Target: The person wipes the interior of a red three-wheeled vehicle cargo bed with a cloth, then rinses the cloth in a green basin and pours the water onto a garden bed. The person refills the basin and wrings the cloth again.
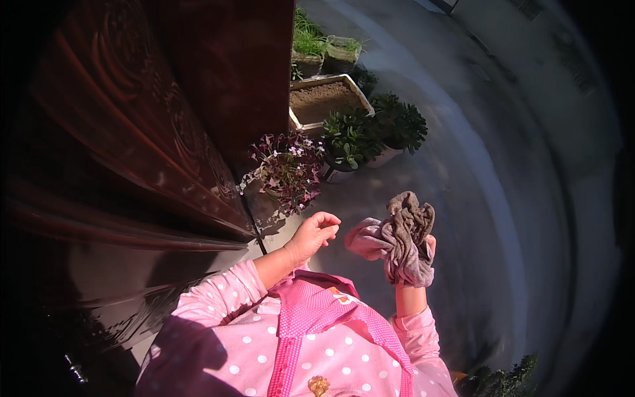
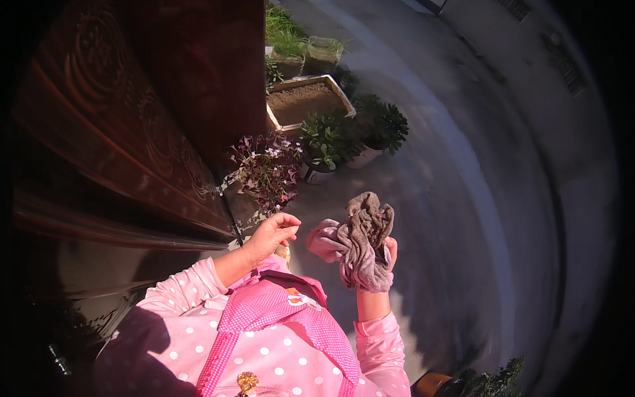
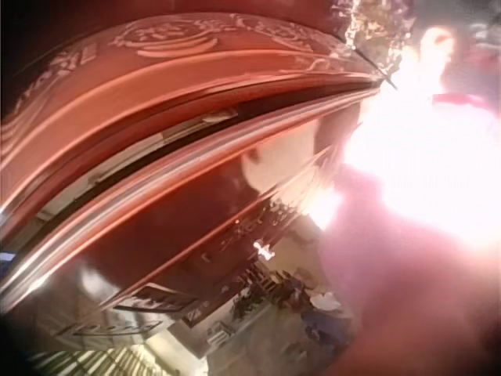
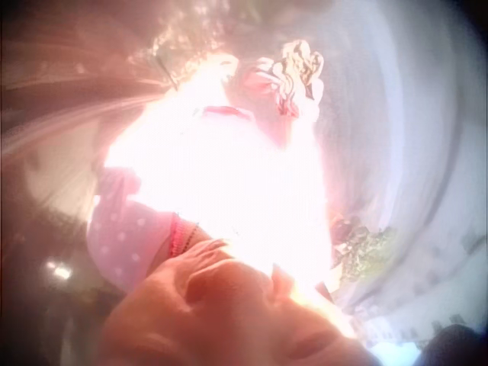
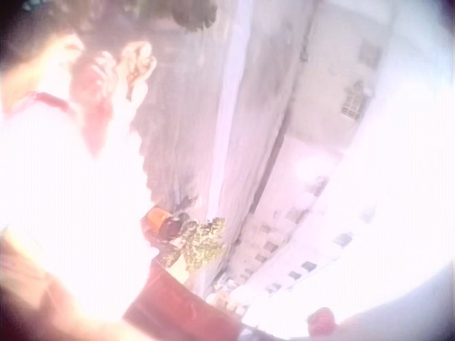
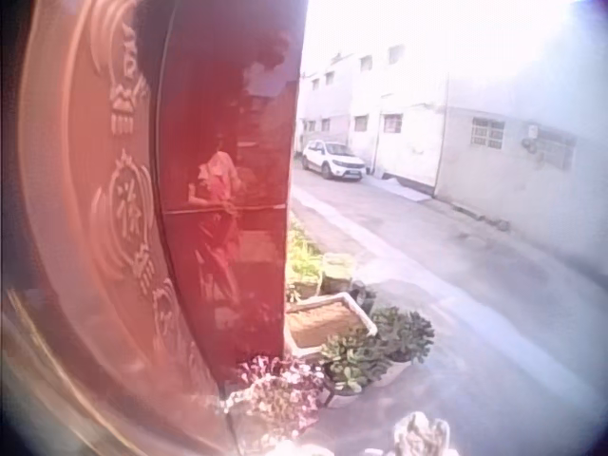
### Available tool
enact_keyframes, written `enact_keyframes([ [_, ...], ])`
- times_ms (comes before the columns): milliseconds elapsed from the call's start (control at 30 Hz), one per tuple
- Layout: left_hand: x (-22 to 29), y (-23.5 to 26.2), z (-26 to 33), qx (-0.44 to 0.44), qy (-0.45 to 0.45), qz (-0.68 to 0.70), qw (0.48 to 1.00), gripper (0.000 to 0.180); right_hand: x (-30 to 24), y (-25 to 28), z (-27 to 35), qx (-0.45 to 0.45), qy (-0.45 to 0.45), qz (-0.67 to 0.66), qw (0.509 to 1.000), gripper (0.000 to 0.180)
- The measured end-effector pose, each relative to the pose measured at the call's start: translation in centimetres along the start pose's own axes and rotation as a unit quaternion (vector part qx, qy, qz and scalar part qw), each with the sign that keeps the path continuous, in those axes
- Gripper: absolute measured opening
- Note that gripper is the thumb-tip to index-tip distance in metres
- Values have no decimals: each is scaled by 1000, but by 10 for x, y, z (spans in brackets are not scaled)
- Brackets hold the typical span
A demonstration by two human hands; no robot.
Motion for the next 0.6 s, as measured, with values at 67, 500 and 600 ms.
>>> enact_keyframes([
  [67, 26, 23, -28, 35, -28, 8, 999, 19, -23, -21, -58, -93, -30, -6, 995, 51],
  [500, 89, 113, -121, 242, -159, 137, 947, 15, -97, -10, -506, -108, -45, 376, 919, 43],
  [600, 105, 124, -158, 277, -182, 119, 936, 16, -84, 6, -602, -198, -48, 568, 797, 46],
])
Point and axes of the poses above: each hand's wrist, its own z-axis away from the middle knuckle, its own y-axis out of the back of the hand, x = y × z, the point moved 1 cm from there along -z, towards the middle knuckle, and after that the axes turned 13 degrees about -x, right-handed, at the moved point
